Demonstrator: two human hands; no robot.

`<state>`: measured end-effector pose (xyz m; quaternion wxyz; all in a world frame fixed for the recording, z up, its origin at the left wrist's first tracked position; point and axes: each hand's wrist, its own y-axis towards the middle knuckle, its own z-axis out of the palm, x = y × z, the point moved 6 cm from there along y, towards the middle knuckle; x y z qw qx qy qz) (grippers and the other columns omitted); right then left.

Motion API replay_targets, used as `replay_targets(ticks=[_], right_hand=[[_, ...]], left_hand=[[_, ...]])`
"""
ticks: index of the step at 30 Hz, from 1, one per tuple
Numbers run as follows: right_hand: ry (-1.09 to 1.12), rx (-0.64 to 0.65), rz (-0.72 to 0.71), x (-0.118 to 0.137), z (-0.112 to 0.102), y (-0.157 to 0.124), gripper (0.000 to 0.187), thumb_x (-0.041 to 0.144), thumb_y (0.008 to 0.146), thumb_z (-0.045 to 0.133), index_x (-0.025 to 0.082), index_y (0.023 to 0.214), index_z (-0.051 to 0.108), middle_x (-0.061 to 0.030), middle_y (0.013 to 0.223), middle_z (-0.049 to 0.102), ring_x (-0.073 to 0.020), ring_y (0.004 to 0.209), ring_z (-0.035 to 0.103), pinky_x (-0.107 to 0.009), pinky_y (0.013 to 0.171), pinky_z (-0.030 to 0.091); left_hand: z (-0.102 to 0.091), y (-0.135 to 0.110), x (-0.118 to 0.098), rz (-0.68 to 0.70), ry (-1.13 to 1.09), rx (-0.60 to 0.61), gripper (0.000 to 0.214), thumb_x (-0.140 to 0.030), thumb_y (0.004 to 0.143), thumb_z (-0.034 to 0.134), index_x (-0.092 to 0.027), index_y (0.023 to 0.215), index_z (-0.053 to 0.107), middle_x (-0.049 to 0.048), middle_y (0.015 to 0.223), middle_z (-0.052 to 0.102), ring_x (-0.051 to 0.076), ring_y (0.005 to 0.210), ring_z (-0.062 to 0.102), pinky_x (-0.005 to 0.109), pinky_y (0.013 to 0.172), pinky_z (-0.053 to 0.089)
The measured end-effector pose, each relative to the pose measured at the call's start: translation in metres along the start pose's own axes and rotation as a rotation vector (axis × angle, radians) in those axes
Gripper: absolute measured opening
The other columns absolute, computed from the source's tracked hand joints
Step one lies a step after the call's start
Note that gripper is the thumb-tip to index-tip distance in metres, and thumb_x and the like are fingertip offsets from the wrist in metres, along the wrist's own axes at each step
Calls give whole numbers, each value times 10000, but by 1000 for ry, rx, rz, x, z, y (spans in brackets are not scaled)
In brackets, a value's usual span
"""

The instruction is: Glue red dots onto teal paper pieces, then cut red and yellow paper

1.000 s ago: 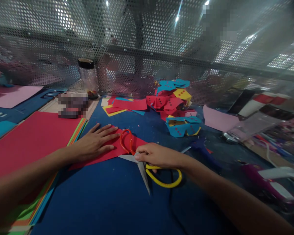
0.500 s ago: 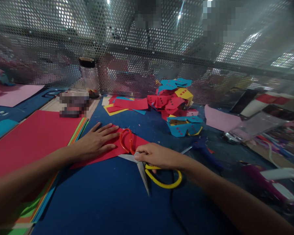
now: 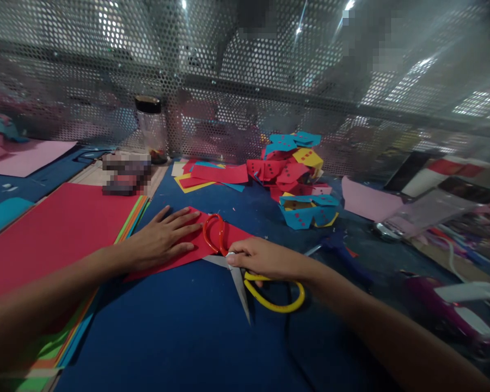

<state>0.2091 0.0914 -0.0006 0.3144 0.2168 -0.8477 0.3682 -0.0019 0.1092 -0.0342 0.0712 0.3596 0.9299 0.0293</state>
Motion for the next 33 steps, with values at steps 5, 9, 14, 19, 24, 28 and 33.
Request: replay_targets(ticks=[5, 9, 14, 19, 24, 28, 33], right_hand=[[23, 6, 3, 3, 2, 3, 316, 436, 963, 481, 190, 766, 463, 57, 653, 370, -71, 546, 419, -176, 472, 335], [65, 19, 9, 4, 5, 4, 302, 430, 964, 478, 195, 776, 453, 58, 666, 373, -71, 550, 413, -177, 496, 396], [72, 45, -13, 2, 6, 4, 315, 453, 960, 484, 201, 774, 454, 56, 677, 366, -76, 567, 400, -179, 503, 419], [90, 44, -7, 3, 8, 6, 308, 435, 964, 479, 201, 768, 436, 57, 675, 357, -71, 552, 419, -176, 489, 422], [91, 46, -33, 4, 9, 7, 308, 423, 959, 495, 198, 757, 434, 61, 664, 348, -67, 553, 398, -159, 469, 378], [103, 52, -24, 2, 9, 7, 308, 428, 959, 491, 196, 761, 445, 63, 661, 359, -68, 551, 400, -159, 465, 373], [132, 44, -12, 1, 8, 7, 305, 442, 957, 495, 193, 783, 470, 69, 655, 345, -65, 540, 388, -168, 483, 390]], left_hand=[[0, 1, -1, 6, 17, -14, 551, -540, 1043, 304, -290, 1522, 412, 26, 1648, 297, 259, 1530, 208, 491, 1237, 51], [-1, 1, -2, 4, 19, -17, 541, -534, 1044, 304, -287, 1507, 433, 24, 1646, 302, 258, 1527, 221, 492, 1235, 59], [0, 2, -2, 2, 36, 0, 560, -544, 1045, 282, -268, 1510, 426, 28, 1646, 298, 253, 1530, 208, 497, 1231, 59], [0, 2, -2, 4, 33, -7, 558, -548, 1044, 275, -270, 1498, 443, 30, 1648, 296, 252, 1525, 226, 497, 1231, 65], [0, 2, -1, 7, 20, -26, 557, -566, 1037, 278, -293, 1489, 456, 24, 1640, 317, 253, 1524, 231, 494, 1233, 59], [-1, 3, -1, -14, -5, -10, 579, -570, 1035, 287, -300, 1541, 364, 18, 1654, 277, 248, 1529, 216, 501, 1235, 57], [-7, -9, 0, -25, -37, 31, 590, -572, 1033, 303, -365, 1580, 234, -27, 1660, 251, 240, 1533, 202, 495, 1240, 67]])
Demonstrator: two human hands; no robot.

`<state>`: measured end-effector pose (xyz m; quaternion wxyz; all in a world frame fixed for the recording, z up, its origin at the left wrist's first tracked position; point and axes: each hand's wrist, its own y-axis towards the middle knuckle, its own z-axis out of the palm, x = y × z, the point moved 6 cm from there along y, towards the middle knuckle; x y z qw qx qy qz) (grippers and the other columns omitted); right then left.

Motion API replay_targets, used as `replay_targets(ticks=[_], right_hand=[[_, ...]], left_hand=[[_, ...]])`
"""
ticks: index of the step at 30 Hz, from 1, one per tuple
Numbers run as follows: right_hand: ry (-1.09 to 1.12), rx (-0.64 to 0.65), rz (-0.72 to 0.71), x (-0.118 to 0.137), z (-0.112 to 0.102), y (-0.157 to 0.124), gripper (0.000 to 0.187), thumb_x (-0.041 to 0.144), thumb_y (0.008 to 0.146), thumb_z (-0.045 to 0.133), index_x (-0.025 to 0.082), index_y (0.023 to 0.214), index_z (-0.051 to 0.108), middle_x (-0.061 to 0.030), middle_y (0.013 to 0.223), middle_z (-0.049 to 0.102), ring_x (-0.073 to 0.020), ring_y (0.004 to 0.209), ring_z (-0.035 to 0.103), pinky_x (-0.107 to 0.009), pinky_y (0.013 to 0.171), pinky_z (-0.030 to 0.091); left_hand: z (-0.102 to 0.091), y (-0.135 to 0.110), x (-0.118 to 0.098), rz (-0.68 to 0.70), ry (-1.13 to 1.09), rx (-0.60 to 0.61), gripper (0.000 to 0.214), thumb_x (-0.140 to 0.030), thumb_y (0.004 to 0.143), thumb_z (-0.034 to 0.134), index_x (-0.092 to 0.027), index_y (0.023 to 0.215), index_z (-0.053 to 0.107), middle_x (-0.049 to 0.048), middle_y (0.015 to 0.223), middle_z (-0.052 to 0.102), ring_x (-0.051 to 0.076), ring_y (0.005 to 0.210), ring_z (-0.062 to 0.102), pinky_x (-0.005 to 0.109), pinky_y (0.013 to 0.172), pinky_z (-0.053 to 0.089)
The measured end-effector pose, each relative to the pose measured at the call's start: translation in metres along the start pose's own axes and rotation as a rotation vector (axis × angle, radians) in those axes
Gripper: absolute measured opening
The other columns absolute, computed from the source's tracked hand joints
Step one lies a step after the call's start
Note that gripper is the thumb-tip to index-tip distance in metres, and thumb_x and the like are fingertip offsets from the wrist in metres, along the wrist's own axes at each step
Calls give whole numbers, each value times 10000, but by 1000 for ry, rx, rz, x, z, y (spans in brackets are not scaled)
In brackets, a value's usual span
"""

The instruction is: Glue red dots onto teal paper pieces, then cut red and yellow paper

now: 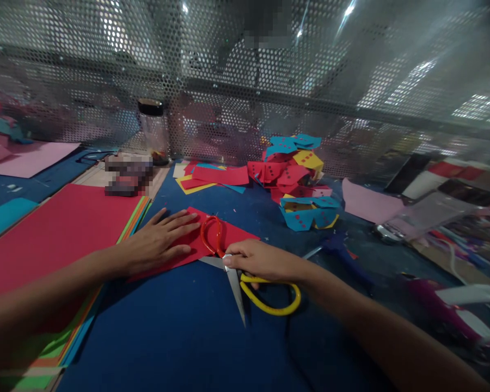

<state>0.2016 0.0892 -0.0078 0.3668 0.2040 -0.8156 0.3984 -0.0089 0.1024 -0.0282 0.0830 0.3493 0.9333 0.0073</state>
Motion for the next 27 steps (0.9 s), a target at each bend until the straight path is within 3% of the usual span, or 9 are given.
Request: replay_targets(ticks=[6, 27], right_hand=[[1, -4, 26, 0, 0, 0, 295, 437, 959, 493, 193, 793, 486, 64, 656, 357, -72, 544, 406, -180, 494, 403], [24, 26, 5, 8, 5, 3, 289, 418, 966, 493, 190, 788, 488, 75, 618, 365, -67, 500, 398, -183, 478, 390]], left_hand=[[0, -18, 4, -41, 32, 26, 594, -596, 1020, 325, -371, 1568, 275, -28, 1656, 256, 261, 1530, 209, 512, 1238, 38], [2, -19, 3, -15, 52, -39, 586, -588, 1022, 325, -385, 1569, 263, -27, 1640, 301, 270, 1513, 263, 499, 1237, 54]])
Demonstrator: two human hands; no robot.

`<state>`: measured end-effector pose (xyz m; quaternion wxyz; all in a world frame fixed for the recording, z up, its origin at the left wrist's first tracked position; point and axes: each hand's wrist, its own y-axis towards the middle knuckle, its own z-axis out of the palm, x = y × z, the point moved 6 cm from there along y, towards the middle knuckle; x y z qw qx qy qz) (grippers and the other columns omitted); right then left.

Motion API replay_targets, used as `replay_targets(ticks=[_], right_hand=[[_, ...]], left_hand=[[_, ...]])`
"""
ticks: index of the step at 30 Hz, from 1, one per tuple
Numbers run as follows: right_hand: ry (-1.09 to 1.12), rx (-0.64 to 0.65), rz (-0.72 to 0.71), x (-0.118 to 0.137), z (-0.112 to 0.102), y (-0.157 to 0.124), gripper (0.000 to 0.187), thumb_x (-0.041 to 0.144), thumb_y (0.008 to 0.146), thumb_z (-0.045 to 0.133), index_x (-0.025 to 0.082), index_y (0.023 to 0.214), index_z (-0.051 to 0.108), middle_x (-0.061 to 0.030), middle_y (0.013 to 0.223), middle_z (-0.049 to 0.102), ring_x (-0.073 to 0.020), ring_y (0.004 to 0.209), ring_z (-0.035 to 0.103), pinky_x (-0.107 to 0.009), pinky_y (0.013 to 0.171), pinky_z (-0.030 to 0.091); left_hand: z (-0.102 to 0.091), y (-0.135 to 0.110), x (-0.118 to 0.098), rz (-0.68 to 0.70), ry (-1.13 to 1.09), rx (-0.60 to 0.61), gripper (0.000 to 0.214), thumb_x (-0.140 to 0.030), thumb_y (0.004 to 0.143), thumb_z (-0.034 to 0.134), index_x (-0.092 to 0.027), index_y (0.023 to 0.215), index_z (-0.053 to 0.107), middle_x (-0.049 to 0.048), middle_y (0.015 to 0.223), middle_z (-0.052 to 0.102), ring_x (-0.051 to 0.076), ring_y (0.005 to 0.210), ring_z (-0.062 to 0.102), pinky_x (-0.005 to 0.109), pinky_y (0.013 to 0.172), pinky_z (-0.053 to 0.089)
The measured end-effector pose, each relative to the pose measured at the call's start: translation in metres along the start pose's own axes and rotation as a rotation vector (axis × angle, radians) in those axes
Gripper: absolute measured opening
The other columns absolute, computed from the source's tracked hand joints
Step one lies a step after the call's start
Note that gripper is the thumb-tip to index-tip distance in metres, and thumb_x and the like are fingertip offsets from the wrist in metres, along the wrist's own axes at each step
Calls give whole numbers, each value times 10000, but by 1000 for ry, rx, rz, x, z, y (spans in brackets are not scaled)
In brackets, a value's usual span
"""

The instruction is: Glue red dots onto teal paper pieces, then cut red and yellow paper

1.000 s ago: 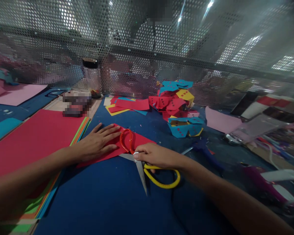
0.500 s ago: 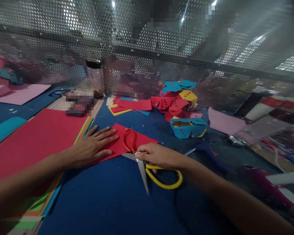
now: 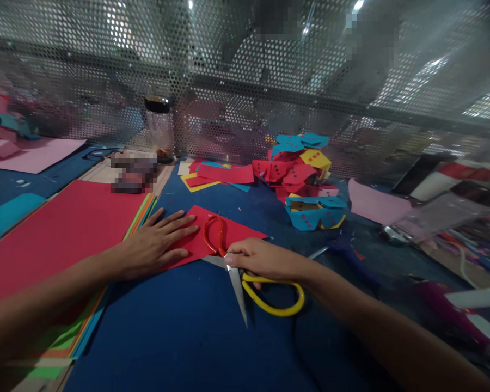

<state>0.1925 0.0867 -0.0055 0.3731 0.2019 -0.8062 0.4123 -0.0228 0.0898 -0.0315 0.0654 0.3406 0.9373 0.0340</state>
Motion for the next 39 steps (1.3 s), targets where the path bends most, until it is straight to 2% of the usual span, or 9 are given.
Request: replay_targets(ticks=[4, 9, 16, 28, 33, 39], right_hand=[[-34, -15, -5, 0, 0, 1, 290, 412, 967, 487, 194, 777, 477, 76, 603, 381, -63, 480, 427, -179, 475, 381], [-27, -4, -7, 1, -1, -2, 319, 441, 951, 517, 191, 762, 458, 69, 642, 350, -60, 530, 383, -163, 464, 328], [-42, 9, -12, 2, 1, 1, 310, 437, 959, 497, 195, 768, 468, 63, 653, 361, -72, 550, 408, -172, 485, 403], [-71, -18, 7, 2, -3, -4, 302, 434, 954, 487, 197, 770, 463, 68, 643, 349, -69, 532, 391, -177, 478, 387], [-98, -19, 7, 1, -6, -4, 298, 431, 951, 490, 194, 773, 477, 63, 644, 363, -70, 529, 400, -174, 472, 377], [-142, -20, -39, 2, -7, -1, 300, 427, 946, 498, 188, 768, 517, 48, 657, 416, -74, 535, 385, -184, 462, 315]], left_hand=[[1, 1, 0, -3, 0, 13, 591, -592, 1024, 307, -370, 1571, 267, -23, 1644, 288, 267, 1517, 249, 496, 1235, 34], [0, 1, 0, -15, -10, 20, 582, -592, 1025, 304, -374, 1565, 287, -22, 1644, 288, 270, 1516, 252, 498, 1233, 45], [2, 0, 1, -15, -3, 14, 577, -595, 1023, 310, -367, 1553, 325, -23, 1644, 287, 264, 1519, 246, 498, 1235, 39], [-1, 6, -6, -52, -6, 11, 587, -599, 1022, 298, -325, 1535, 383, 5, 1637, 321, 278, 1521, 238, 524, 1233, 76], [-7, 4, -7, -44, -27, -5, 579, -585, 1028, 296, -360, 1561, 310, -13, 1645, 309, 262, 1520, 240, 501, 1227, 145], [0, -3, -1, -22, 2, 20, 531, -563, 1038, 283, -399, 1539, 345, -40, 1648, 286, 271, 1527, 218, 524, 1229, 80]])
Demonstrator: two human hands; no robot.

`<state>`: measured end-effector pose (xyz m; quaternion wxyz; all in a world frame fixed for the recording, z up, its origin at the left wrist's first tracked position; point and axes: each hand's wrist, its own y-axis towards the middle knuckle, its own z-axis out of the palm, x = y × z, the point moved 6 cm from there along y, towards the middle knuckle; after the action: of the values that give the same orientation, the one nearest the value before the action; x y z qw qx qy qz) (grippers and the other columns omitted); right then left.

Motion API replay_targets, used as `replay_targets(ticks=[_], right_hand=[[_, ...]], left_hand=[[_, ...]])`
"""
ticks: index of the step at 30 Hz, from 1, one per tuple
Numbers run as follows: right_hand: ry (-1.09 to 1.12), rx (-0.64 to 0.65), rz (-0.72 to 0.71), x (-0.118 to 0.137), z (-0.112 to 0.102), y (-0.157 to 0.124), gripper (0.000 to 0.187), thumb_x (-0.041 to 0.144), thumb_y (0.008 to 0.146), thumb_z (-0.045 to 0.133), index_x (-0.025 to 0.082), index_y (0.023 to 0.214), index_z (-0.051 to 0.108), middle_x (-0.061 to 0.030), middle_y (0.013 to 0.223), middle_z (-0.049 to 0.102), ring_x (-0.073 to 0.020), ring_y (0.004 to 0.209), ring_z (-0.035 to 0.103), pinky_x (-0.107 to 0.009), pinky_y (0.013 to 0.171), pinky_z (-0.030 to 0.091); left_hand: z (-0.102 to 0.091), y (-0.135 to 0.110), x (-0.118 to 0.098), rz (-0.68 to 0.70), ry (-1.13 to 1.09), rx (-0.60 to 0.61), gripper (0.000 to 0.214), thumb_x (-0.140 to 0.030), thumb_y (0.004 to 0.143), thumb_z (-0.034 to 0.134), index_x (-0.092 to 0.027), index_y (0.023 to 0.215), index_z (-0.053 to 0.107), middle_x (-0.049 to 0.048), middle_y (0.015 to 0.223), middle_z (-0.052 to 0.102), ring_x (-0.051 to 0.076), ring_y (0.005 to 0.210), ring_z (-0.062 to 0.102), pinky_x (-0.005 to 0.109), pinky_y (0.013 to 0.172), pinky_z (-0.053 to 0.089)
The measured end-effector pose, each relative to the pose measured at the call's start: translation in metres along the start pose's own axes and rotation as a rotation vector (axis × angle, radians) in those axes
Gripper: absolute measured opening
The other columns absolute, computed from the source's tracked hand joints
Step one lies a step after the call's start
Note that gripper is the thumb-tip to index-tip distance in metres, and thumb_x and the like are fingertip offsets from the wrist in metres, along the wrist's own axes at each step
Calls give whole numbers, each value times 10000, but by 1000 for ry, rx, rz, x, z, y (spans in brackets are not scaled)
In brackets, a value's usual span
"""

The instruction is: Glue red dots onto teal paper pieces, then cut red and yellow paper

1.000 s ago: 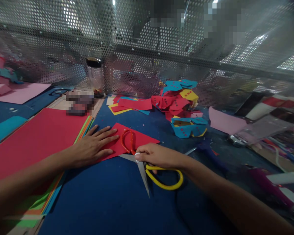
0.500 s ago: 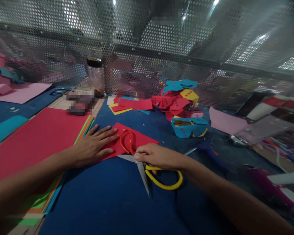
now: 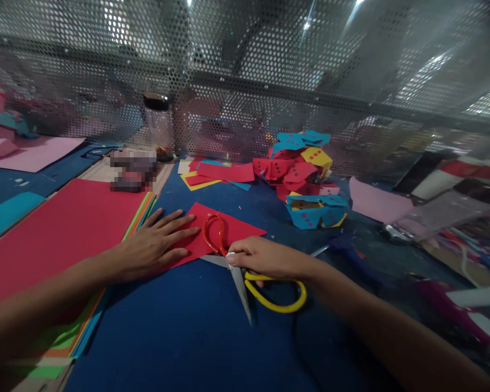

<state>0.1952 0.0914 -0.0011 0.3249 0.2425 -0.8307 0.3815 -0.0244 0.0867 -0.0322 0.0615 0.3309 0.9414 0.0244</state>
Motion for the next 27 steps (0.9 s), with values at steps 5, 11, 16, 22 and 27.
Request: replay_targets(ticks=[5, 11, 16, 22, 27], right_hand=[[78, 15, 37, 2, 5, 3, 285, 417, 963, 488, 186, 798, 510, 67, 627, 368, -67, 505, 383, -184, 474, 354], [43, 37, 23, 3, 6, 2, 289, 420, 967, 485, 183, 807, 531, 60, 635, 384, -78, 538, 400, -194, 493, 343], [54, 39, 28, 2, 7, 2, 279, 421, 966, 490, 182, 832, 547, 67, 633, 371, -74, 534, 407, -194, 500, 342], [69, 54, -3, 4, 11, 6, 291, 430, 963, 490, 190, 800, 504, 75, 615, 378, -69, 508, 428, -190, 491, 372], [26, 52, 24, 7, 10, 2, 265, 390, 973, 480, 190, 803, 512, 75, 606, 360, -70, 514, 386, -209, 509, 316]], left_hand=[[2, 1, 0, -1, 4, -11, 541, -575, 1034, 278, -383, 1531, 375, -28, 1648, 284, 272, 1526, 222, 515, 1233, 60], [1, 1, 0, 2, -8, -31, 527, -563, 1035, 301, -375, 1516, 408, -21, 1645, 301, 281, 1518, 244, 523, 1234, 65], [3, 0, 0, 13, 11, -32, 532, -564, 1038, 274, -362, 1506, 427, -19, 1647, 294, 269, 1522, 233, 513, 1235, 57], [0, 1, -1, 3, 14, -40, 526, -553, 1037, 301, -332, 1482, 474, -4, 1638, 320, 274, 1518, 246, 505, 1236, 66], [-1, 1, -2, 0, -5, -45, 524, -565, 1031, 308, -339, 1467, 491, -5, 1633, 335, 277, 1512, 262, 510, 1238, 75]])
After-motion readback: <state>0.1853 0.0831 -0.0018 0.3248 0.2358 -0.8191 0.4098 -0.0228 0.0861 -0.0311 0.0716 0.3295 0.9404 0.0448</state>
